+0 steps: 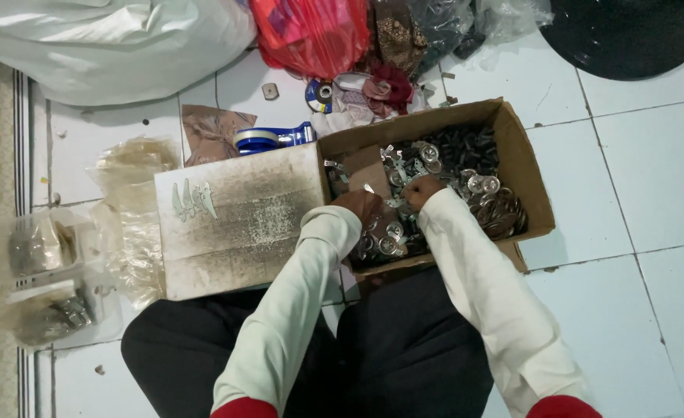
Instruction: Arranging small metal decorative components from a cardboard box onto a white template board while sitting on the floor.
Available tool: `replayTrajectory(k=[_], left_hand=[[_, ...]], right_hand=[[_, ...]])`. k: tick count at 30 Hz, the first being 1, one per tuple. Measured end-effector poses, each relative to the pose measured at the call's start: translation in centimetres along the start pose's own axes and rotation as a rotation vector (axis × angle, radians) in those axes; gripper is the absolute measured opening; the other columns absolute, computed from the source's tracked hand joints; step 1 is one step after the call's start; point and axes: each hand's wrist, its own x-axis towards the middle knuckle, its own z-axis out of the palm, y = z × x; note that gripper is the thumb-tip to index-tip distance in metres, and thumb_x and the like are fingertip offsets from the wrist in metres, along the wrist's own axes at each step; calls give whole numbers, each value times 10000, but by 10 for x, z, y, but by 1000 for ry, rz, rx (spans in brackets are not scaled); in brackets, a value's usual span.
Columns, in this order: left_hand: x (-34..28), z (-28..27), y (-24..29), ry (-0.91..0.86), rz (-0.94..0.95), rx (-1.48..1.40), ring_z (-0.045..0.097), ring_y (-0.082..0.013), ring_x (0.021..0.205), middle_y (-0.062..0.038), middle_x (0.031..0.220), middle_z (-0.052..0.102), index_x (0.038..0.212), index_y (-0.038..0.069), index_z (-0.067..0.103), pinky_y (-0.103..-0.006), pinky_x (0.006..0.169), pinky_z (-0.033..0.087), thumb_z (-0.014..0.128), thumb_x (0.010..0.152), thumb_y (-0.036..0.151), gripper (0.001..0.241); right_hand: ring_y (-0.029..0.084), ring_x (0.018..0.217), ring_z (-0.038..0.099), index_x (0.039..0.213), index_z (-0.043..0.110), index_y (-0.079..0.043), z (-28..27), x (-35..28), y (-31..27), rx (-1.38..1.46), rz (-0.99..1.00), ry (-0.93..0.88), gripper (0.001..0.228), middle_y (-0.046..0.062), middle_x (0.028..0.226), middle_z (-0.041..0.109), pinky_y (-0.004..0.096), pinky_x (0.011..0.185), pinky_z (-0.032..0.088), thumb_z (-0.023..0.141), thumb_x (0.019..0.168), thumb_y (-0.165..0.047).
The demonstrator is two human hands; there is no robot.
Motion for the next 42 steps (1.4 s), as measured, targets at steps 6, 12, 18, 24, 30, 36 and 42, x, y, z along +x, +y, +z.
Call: replayTrajectory(k=[6,12,18,24,30,36,42], left_hand=[[11,-2,-19,165,106,-227,727,-308,994,18,926,752,927,197,700,-551,1196,318,675,844,215,88],[-30,-28,11,93,27,-1348,720,-338,743,-206,813,637,1015,-66,558,-500,712,667,716,869,6,227],[-48,-34,26,287,-82,-1645,734,-339,703,-87,776,485,971,-131,605,-457,689,701,857,803,-34,318],[-69,-34,47,424,-60,-1719,755,-292,756,-199,832,692,943,-84,676,-394,715,677,909,772,21,307],[-87,-32,49,519,-19,-1690,741,-351,857,-301,957,701,1068,-140,712,-468,788,667,888,782,-25,355],[-142,-49,26,784,-255,-1584,756,-268,870,-230,1004,771,1123,15,783,-366,735,670,922,767,70,386],[-181,-45,-71,1186,-637,-1252,775,-237,867,-113,924,798,1002,156,838,-387,699,645,955,714,188,312]], right_hand=[[221,513,690,854,770,-48,-34,-43,-48,399,229,172,136,150,660,704,343,509,588,688,764,-109],[184,786,716,1173,697,2,-57,-80,-81,835,223,66,311,121,966,717,348,674,683,716,868,-58],[154,776,713,1132,700,-40,-37,-90,-78,956,191,-37,220,58,912,691,344,654,685,583,946,-56],[232,746,730,1078,675,-43,-5,-100,-86,952,116,15,163,152,887,723,450,656,688,687,919,-82],[240,729,740,999,689,1,5,-117,-116,907,65,87,110,180,858,735,437,627,684,703,914,-68],[282,728,729,1031,716,15,34,-113,-130,835,-27,154,187,210,838,690,437,610,671,779,867,-47],[280,717,740,1124,745,9,91,-112,-207,681,-90,88,326,234,859,729,421,613,674,823,813,-47]])
